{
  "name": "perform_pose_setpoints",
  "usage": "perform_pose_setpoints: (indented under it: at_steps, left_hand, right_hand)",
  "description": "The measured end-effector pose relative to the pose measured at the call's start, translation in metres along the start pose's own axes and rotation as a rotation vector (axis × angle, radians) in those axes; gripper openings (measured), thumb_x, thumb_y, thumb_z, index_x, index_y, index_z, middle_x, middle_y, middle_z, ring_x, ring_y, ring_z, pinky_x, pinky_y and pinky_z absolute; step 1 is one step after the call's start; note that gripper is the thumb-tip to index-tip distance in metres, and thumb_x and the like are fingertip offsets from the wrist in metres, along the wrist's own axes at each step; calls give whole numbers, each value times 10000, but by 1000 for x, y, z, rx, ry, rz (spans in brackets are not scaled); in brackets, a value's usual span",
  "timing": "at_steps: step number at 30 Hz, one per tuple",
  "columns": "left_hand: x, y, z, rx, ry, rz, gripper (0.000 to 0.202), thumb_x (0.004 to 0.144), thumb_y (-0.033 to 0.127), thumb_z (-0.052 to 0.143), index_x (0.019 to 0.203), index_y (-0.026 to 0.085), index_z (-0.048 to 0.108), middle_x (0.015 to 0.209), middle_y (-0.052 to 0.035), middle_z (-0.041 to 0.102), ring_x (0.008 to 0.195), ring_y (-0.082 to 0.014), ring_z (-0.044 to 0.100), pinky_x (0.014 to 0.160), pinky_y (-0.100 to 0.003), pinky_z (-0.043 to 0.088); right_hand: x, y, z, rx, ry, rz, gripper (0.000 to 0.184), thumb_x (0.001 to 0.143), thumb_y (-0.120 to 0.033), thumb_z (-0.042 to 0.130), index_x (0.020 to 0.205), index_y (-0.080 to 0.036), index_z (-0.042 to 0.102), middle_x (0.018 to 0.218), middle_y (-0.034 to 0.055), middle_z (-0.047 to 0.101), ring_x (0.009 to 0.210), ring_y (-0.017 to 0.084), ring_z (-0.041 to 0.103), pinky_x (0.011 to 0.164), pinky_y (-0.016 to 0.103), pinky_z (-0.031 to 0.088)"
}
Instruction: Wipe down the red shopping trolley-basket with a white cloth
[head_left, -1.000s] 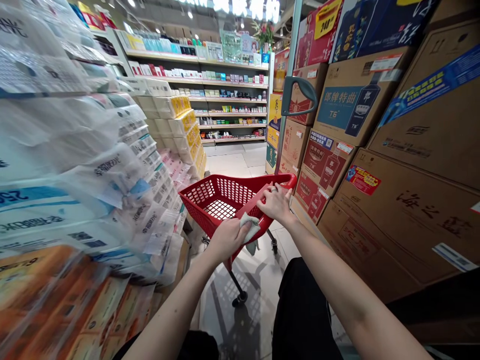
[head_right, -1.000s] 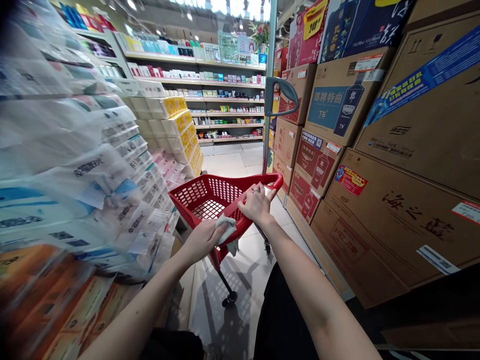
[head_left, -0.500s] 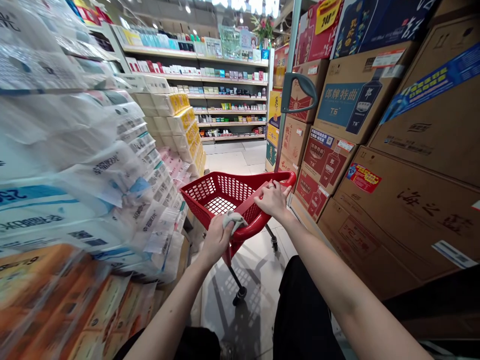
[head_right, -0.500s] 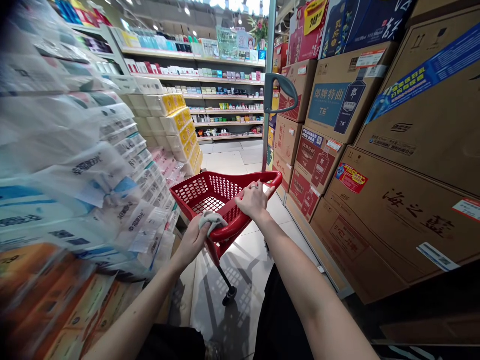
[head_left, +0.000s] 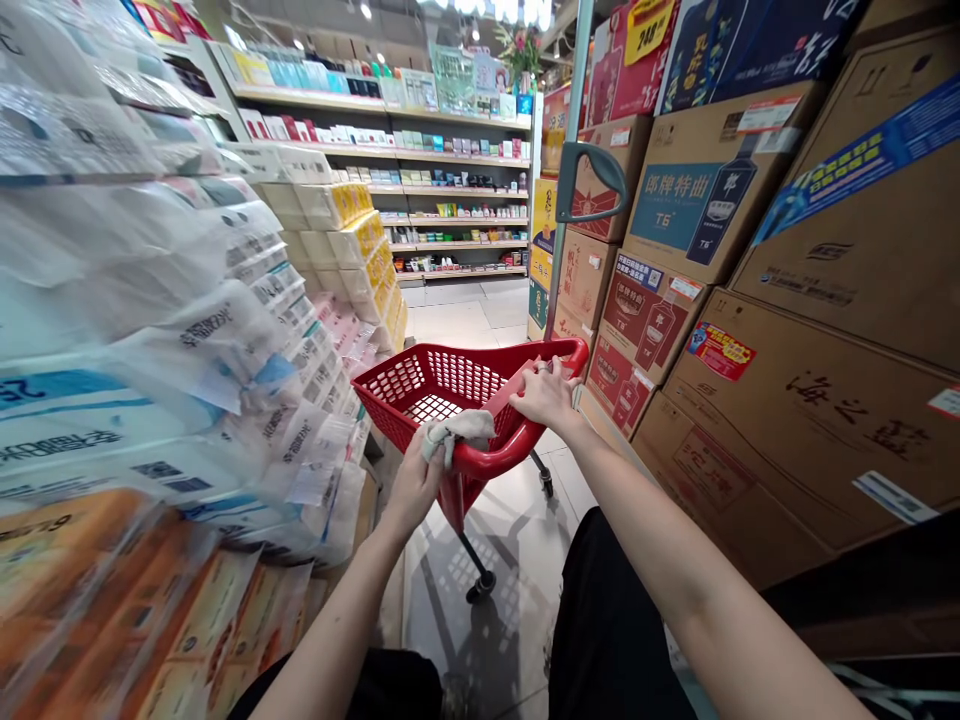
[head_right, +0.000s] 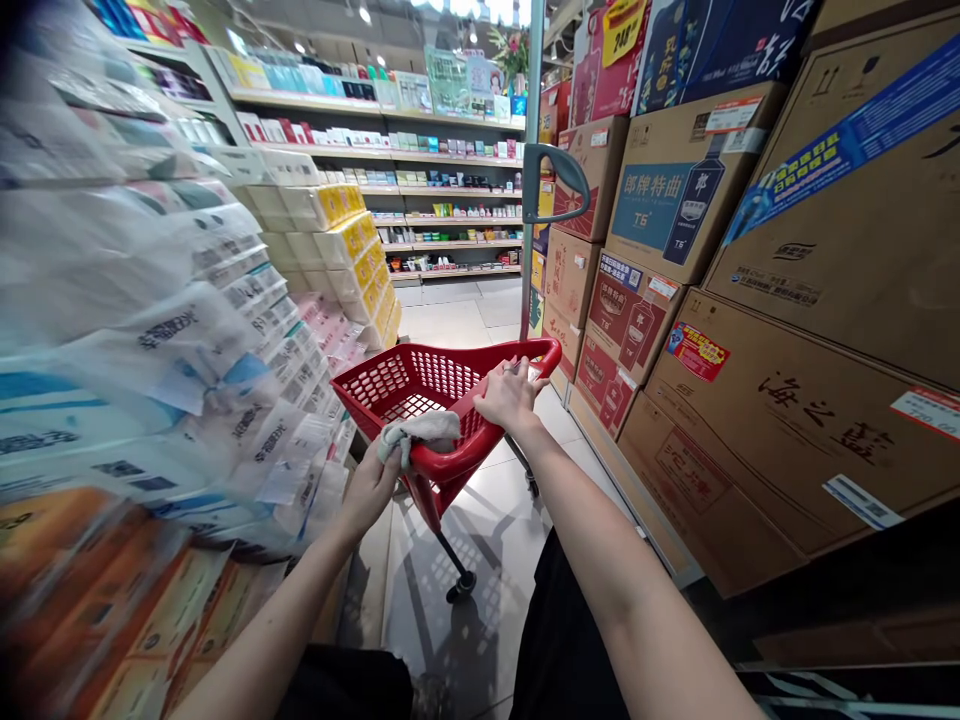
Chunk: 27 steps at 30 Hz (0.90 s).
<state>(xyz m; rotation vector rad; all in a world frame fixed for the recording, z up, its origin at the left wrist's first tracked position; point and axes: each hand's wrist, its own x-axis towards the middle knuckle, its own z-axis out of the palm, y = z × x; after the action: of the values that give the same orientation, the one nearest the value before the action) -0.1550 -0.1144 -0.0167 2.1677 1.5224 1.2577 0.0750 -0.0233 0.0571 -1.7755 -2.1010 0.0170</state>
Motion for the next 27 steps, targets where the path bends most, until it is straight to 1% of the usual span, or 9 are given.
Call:
perform_pose_setpoints:
  at_steps: [3, 7, 9, 10, 13, 15, 17, 23, 27]
  left_hand:
    - [-13, 24, 10, 53, -10, 24, 450, 930, 336, 346, 1364, 216, 355, 1442, -95, 342, 1367, -241, 261, 1123, -468, 248]
    - [-34, 61, 29, 158, -87, 221, 561, 914, 261, 384, 1442, 219, 201, 1514, -118, 183, 1404, -274, 149, 1124, -489, 241]
    - [-36, 69, 36, 212, -93, 292, 612, 900, 255, 416, 1452, 199, 158, 1511, -143, 174, 1405, -297, 130, 1118, -520, 226]
    - [-34, 70, 38, 233, -98, 320, 623, 895, 257, 428, 1452, 190, 155, 1502, -152, 194, 1402, -302, 137, 1118, -532, 214]
    - [-20, 59, 38, 242, -111, 344, 556, 897, 250, 417, 1420, 181, 241, 1433, -145, 334, 1372, -275, 232, 1128, -522, 193]
    - [-8, 46, 35, 214, -100, 304, 455, 909, 241, 379, 1360, 186, 348, 1353, -121, 436, 1324, -242, 319, 1127, -490, 215]
    - [0, 34, 31, 178, -77, 251, 389, 916, 256, 353, 1293, 188, 426, 1284, -107, 491, 1268, -229, 379, 1108, -472, 259]
    - [6, 13, 28, 99, -51, 110, 374, 928, 304, 303, 1223, 174, 491, 1252, -105, 510, 1219, -222, 427, 1065, -437, 324]
    - [12, -8, 22, 58, 41, -45, 416, 931, 353, 300, 1233, 147, 498, 1218, -115, 548, 1171, -220, 484, 1013, -413, 378]
  right_hand:
    - [2, 6, -4, 4, -7, -9, 367, 763, -434, 512, 1045, -234, 636, 1343, 102, 453, 1322, 397, 172, 962, 668, 215]
    - [7, 20, -8, 1, -54, -22, 335, 765, -437, 523, 1018, -249, 636, 1369, 85, 425, 1324, 395, 172, 944, 658, 246]
    - [9, 27, -10, -2, -78, -32, 311, 766, -439, 531, 994, -255, 636, 1370, 75, 423, 1328, 390, 165, 942, 655, 250]
    - [10, 31, -11, -3, -88, -38, 298, 765, -441, 535, 975, -256, 637, 1366, 71, 425, 1329, 387, 162, 942, 656, 249]
    - [11, 38, -12, -1, -104, -53, 253, 759, -446, 546, 906, -263, 640, 1358, 55, 426, 1329, 380, 161, 931, 669, 245]
    - [11, 40, -12, 7, -106, -59, 227, 754, -444, 549, 866, -269, 641, 1352, 43, 427, 1329, 375, 160, 927, 674, 240]
    - [10, 41, -13, 14, -113, -60, 217, 752, -439, 551, 852, -269, 642, 1349, 37, 427, 1329, 368, 161, 935, 665, 237]
    - [11, 41, -17, 30, -118, -67, 216, 763, -436, 545, 849, -265, 645, 1351, 28, 431, 1322, 359, 177, 958, 643, 227]
    - [9, 41, -17, 34, -108, -71, 217, 768, -436, 538, 846, -264, 645, 1347, 34, 437, 1328, 364, 166, 962, 648, 218]
